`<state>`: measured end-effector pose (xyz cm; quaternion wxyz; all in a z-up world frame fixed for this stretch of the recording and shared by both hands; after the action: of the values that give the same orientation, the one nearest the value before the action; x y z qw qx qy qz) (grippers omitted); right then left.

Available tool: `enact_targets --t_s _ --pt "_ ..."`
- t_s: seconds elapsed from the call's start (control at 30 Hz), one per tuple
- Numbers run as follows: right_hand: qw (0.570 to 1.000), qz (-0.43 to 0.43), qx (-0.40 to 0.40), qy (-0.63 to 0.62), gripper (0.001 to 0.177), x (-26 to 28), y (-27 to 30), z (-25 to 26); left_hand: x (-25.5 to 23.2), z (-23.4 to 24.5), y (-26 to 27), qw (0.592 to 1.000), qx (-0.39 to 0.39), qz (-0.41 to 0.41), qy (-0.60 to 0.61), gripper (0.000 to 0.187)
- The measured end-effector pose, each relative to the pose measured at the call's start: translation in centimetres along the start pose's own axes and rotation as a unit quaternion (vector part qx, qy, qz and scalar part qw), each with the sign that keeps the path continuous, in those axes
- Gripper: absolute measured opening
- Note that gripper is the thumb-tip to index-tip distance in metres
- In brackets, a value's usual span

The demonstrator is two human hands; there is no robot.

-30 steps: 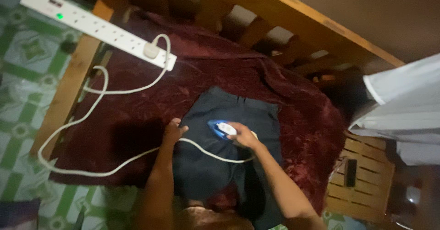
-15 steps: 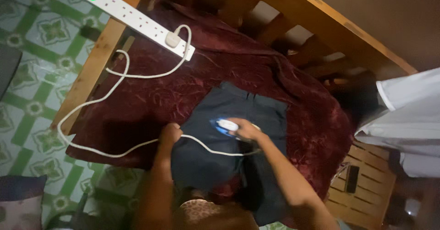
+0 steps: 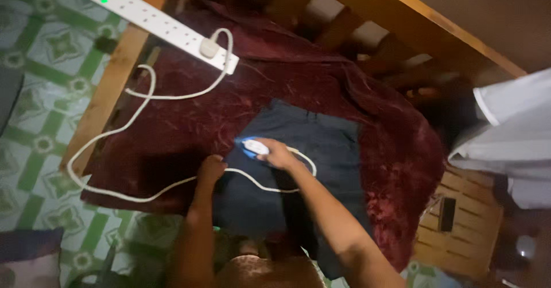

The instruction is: The person irons a white shirt on a hanger, then removes it and hangs it. They then take a dark pair of shorts, unfold them, and iron them on a wooden bench covered with a maroon cloth. The person folds the shorts after ironing.

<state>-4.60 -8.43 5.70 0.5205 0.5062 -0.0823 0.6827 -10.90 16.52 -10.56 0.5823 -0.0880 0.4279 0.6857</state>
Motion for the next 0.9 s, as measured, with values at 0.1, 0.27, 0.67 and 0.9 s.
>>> enact_targets --t_s 0.1,0.27,0.67,0.9 --pt "0.987 -0.136 0.043 -0.071 0.066 0.1 0.4 0.9 0.5 -0.6 0.4 1.0 0.005 0.031 0.002 0.029" --pt "0.994 -0.099 -0.038 -0.016 0.064 -5.4 7.4 5.4 -0.7 0.2 -0.1 0.99 0.053 0.073 -0.107 0.027" --pt "0.913 -0.198 -0.244 -0.26 0.063 -20.4 25.9 10.1 -5.7 2.1 -0.8 0.994 0.082 0.055 -0.036 0.042" --pt "0.907 -0.138 -0.305 -0.254 0.06 -20.6 16.6 4.8 -11.2 -0.5 -3.2 0.99 -0.048 0.021 0.127 0.038"
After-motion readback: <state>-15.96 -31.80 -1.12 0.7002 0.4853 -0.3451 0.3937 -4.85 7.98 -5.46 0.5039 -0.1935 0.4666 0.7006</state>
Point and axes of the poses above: each hand's wrist, its own y-axis away from the middle knuckle, its own z-axis out of the back of the hand, x = y × z, the point moved 1 cm from there along -y, towards the middle knuckle, and after that the axes turned 2 degrees about x, right-handed, at the moved point
